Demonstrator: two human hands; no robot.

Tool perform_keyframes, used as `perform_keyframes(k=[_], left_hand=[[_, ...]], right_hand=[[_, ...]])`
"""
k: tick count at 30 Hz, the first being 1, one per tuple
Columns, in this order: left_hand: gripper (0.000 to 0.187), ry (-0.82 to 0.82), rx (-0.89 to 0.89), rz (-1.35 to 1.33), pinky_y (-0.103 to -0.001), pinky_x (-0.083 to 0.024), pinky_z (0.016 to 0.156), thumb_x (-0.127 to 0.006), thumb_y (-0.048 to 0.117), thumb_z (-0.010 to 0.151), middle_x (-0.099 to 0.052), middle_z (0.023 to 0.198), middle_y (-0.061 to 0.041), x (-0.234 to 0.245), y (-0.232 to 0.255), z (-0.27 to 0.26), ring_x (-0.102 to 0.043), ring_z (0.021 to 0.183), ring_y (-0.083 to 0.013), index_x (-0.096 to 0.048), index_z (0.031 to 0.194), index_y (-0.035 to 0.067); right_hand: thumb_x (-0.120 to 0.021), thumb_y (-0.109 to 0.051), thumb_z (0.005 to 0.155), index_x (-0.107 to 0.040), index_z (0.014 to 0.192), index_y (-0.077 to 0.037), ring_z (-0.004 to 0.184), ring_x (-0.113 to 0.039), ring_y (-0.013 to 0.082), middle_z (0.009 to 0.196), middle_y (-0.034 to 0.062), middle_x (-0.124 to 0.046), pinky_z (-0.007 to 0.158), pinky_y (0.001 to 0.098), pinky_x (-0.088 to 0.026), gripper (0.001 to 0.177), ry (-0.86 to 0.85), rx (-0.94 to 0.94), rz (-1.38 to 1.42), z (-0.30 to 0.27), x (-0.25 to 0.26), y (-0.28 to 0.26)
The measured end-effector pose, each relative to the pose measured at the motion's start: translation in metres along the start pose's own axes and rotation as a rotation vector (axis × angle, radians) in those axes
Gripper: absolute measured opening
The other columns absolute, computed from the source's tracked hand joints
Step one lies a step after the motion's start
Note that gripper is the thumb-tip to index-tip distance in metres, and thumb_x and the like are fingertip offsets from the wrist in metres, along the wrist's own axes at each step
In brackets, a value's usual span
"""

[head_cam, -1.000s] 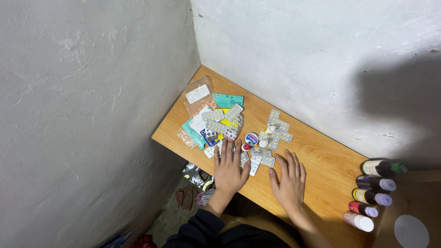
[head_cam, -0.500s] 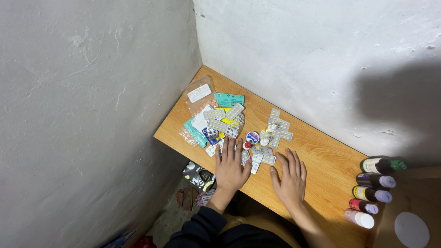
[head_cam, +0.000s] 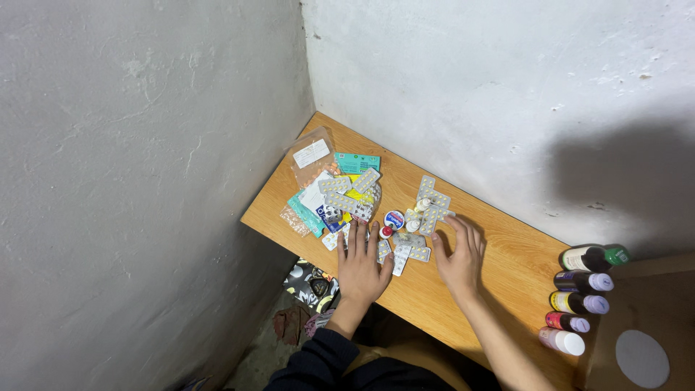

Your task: The person organizes various medicines on a wooden table. They pick up bottles and blister packs one by one, rotate them to view the labels, and place them in a neat row on the right side of the table. The items include small bottles with droppers and several blister packs of pills.

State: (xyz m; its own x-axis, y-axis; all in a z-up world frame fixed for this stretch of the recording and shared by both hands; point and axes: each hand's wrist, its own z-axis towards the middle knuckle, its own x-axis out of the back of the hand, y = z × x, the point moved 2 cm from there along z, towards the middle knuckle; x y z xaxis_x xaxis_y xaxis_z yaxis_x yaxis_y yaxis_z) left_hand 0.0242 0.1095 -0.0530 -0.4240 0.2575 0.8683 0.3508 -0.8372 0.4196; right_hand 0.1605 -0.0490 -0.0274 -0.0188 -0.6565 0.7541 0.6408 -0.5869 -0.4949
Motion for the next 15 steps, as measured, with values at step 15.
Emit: perform_keyframes(k=[15], left_hand=[[0.071, -0.016, -0.005, 0.015, -0.057, -0.009, 0.123, -0.048, 0.046, 0.096, -0.040, 0.154, -0.023, -0.001, -0.001, -0.001, -0.024, 0.151, -0.0374, -0.041, 0.153, 0.005]], right_hand=[[-0.073, -0.011, 0.090, -0.067, 0.122, -0.012, 0.120, -0.061, 0.0278, 0.121, 0.0058, -0.071, 0.103, 0.0410, -0.043, 0.033, -0.120, 0.090, 0.124, 0.061, -0.017, -0.005]])
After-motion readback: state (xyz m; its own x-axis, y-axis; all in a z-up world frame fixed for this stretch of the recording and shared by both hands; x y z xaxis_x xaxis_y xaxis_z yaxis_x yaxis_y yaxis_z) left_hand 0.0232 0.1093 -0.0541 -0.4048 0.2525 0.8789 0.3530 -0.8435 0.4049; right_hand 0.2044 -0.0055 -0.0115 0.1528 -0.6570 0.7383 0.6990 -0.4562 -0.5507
